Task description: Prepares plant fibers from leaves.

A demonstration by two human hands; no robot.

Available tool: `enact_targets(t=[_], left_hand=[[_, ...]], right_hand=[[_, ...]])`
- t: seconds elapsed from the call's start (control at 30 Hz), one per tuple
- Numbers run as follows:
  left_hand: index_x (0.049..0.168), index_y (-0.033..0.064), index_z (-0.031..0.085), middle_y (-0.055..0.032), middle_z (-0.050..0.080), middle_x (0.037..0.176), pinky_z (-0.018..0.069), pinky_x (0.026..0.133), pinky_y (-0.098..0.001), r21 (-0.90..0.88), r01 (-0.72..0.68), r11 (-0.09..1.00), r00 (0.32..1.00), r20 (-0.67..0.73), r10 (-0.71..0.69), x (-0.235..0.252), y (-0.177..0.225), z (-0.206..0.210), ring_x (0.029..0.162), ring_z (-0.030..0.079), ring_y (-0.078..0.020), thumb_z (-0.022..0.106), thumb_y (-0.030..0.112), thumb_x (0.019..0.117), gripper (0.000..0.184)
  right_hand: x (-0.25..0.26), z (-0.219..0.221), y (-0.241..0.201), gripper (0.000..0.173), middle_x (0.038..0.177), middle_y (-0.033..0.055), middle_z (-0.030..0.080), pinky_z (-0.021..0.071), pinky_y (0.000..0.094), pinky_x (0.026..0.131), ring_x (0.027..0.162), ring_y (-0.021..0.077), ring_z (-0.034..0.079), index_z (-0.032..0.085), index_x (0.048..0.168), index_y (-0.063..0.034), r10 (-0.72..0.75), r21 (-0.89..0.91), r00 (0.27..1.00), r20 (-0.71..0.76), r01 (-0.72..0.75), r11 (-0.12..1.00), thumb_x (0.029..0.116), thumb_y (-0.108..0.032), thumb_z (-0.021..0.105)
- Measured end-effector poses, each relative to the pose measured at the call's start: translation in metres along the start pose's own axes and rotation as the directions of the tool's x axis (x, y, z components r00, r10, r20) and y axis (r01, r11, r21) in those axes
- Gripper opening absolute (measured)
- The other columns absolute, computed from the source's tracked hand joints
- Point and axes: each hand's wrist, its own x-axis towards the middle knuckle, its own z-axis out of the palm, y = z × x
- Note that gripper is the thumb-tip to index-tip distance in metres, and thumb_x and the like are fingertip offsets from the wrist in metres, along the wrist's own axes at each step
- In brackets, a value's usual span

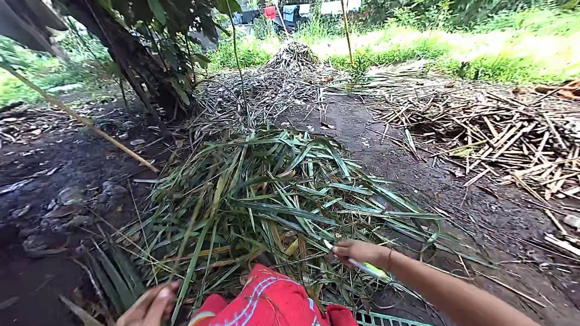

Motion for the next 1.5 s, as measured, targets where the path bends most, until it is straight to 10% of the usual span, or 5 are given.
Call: enact_targets(t=[0.17, 0.6, 0.97, 1.37, 1.5], left_hand=[[0.098, 0.0049, 0.073, 0.0095, 0.064, 0.076, 0.0436, 0.058, -0.014, 0.147, -0.309, 0.94, 0.947, 0.14, 0.29, 0.001, 0.075, 0.086, 0.06, 0.051, 0.0073, 0.047, 0.023, 0.1017, 0.032], [0.088, 0.0051, 0.072, 0.0042, 0.064, 0.071, 0.0439, 0.061, -0.0076, 0.105, -0.666, 0.738, 0.745, 0.144, 0.651, -0.026, 0.12, 0.122, 0.064, 0.054, 0.0085, 0.05, 0.022, 0.1021, 0.031], [0.088, 0.0078, 0.073, -0.0002, 0.066, 0.072, 0.0459, 0.057, -0.0163, 0.337, -0.641, 0.69, 0.751, 0.092, 0.654, -0.031, 0.11, 0.113, 0.061, 0.057, -0.0014, 0.048, 0.025, 0.1016, 0.033], [0.085, 0.0071, 0.074, 0.0062, 0.063, 0.068, 0.0426, 0.057, -0.0087, 0.223, -0.525, 0.822, 0.851, 0.12, 0.511, -0.046, 0.082, 0.067, 0.061, 0.053, 0.0091, 0.05, 0.025, 0.0994, 0.033], [0.085, 0.0076, 0.074, 0.0068, 0.066, 0.07, 0.0455, 0.061, -0.0126, 0.251, -0.432, 0.866, 0.901, 0.165, 0.402, -0.046, 0.069, 0.052, 0.064, 0.056, 0.0088, 0.049, 0.027, 0.0991, 0.034]], right_hand=[[-0.02, 0.074, -0.108, 0.041, 0.072, -0.0151, 0.054, 0.046, 0.0165, 0.059, 0.061, -0.0034, 0.05, 0.055, 0.137, -0.0047, -0.642, 0.299, 0.735, -0.219, 0.677, 0.673, 0.1053, -0.023, 0.038], [-0.026, 0.114, -0.156, 0.039, 0.098, -0.0101, 0.07, 0.044, 0.0074, 0.062, 0.07, -0.0145, 0.05, 0.064, 0.129, 0.003, -0.871, 0.057, 0.3, -0.388, 0.952, 0.302, 0.1068, -0.027, 0.051], [-0.038, 0.09, -0.16, 0.041, 0.064, -0.0189, 0.05, 0.0378, 0.0117, 0.05, 0.053, -0.0089, 0.042, 0.062, 0.133, -0.0053, -0.756, 0.314, 0.597, -0.27, 0.796, 0.517, 0.1034, -0.032, 0.052], [-0.026, -0.008, -0.138, 0.042, 0.052, -0.0147, 0.044, 0.0431, 0.0171, 0.046, 0.042, -0.001, 0.042, 0.058, 0.13, -0.0215, -0.504, 0.309, 0.41, -0.76, 0.911, 0.275, 0.1116, -0.032, 0.022], [-0.027, 0.029, -0.139, 0.032, 0.052, -0.0171, 0.046, 0.041, 0.0162, 0.048, 0.044, -0.0042, 0.043, 0.058, 0.129, -0.0251, -0.577, 0.418, 0.56, -0.594, 0.828, 0.373, 0.1055, -0.039, 0.042]])
